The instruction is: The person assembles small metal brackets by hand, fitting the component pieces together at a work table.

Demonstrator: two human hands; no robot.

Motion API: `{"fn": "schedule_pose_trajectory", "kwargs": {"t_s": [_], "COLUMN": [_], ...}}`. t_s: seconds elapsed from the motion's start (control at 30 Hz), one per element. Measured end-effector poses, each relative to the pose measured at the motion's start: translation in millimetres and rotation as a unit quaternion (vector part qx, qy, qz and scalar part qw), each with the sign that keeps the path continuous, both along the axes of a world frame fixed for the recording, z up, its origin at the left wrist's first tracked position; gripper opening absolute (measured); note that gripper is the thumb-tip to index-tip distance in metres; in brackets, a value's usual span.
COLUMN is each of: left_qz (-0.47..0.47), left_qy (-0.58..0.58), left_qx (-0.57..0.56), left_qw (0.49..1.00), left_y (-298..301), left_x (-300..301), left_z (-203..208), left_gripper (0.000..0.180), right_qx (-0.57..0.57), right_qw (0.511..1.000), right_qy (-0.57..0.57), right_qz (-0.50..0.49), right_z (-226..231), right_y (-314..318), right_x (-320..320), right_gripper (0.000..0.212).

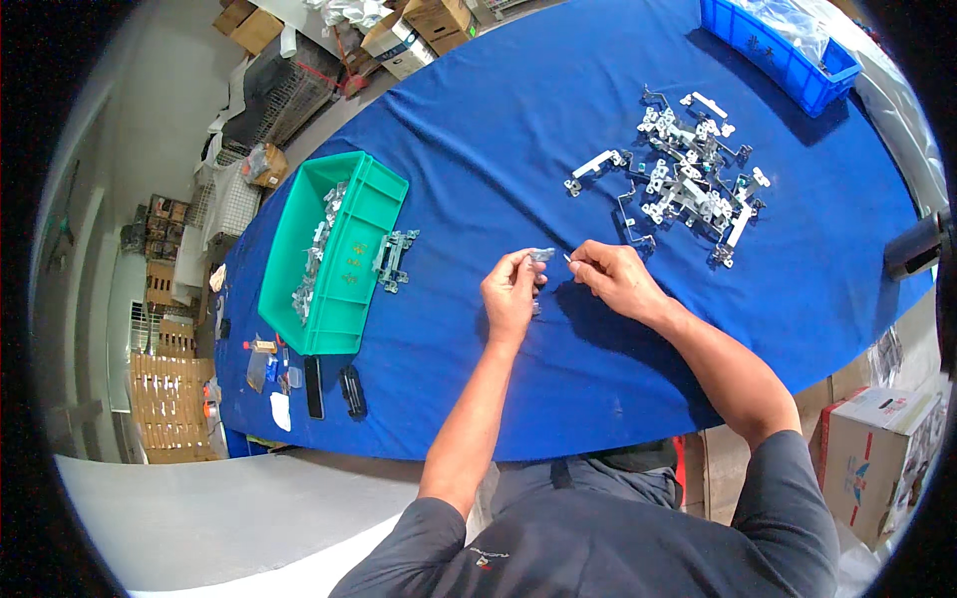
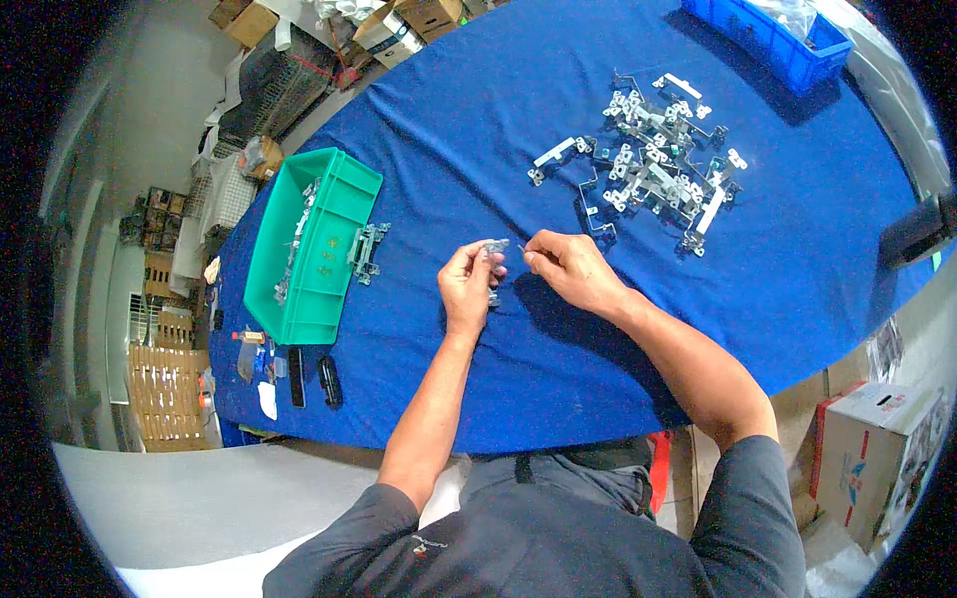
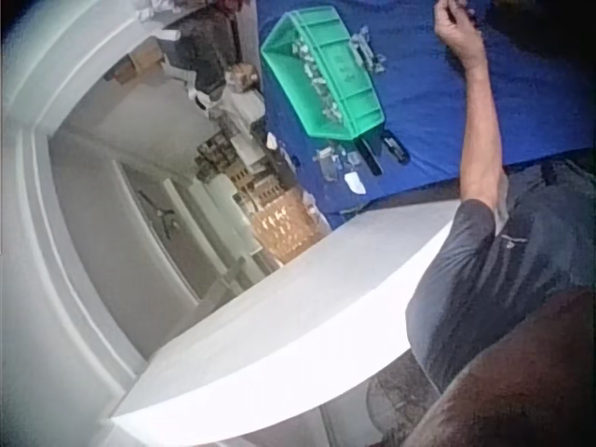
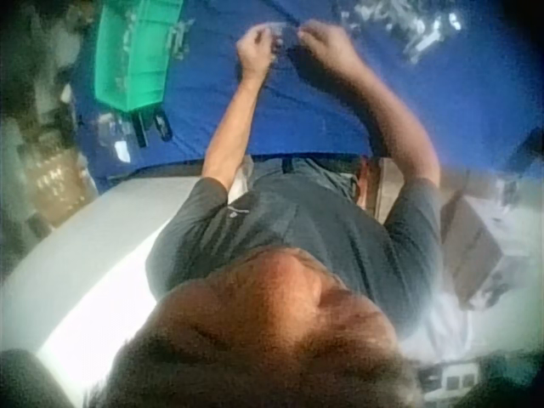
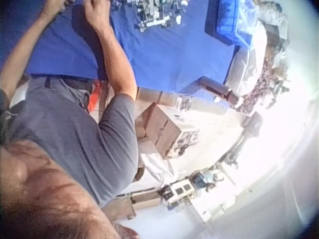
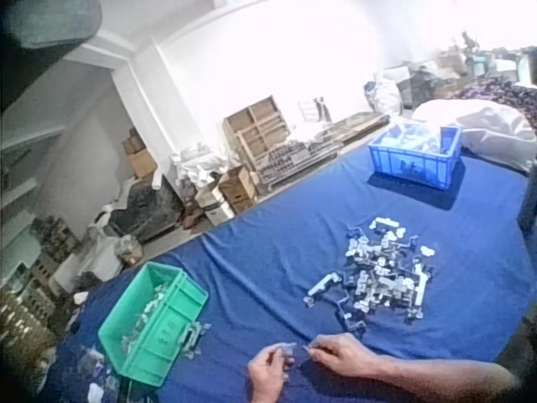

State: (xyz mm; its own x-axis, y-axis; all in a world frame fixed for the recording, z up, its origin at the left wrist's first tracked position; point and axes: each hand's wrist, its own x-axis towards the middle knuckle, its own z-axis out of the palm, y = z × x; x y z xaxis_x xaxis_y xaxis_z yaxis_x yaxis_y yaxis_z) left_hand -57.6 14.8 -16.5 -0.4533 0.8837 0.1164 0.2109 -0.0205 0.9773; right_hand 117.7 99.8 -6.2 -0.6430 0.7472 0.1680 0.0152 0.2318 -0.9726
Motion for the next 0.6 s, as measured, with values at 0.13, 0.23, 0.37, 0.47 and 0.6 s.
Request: {"fn": "schedule_pose_trajectory", "kwargs": {"t_s": [0.13,0.23,0.37,0.47,0.6], "left_qz": [0.007,-0.003,-0.012,-0.016,0.009], "left_qy": [0.03,0.035,0.027,0.031,0.085], "left_qx": [-0.007,-0.001,0.029,0.035,0.044], "left_qw": [1.0,0.999,0.999,0.999,0.995], "left_y": [0,0,-2,-6,-8], "left_x": [1,0,0,8,10], "left_z": [0,2,4,9,9], "left_gripper": [0.018,0.018,0.019,0.019,0.017], "right_qx": [0.017,0.044,0.038,0.066,0.047], "right_qw": [1.0,0.999,0.999,0.998,0.998], "right_qy": [-0.018,-0.011,-0.017,-0.018,-0.039], "right_qz": [0.009,0.006,0.015,0.01,0.025], "right_z": [-1,-2,0,-5,-1], "right_y": [0,2,2,2,0], "right_x": [-1,-2,-1,1,-1], "right_gripper": [0.018,0.018,0.017,0.016,0.013]}}
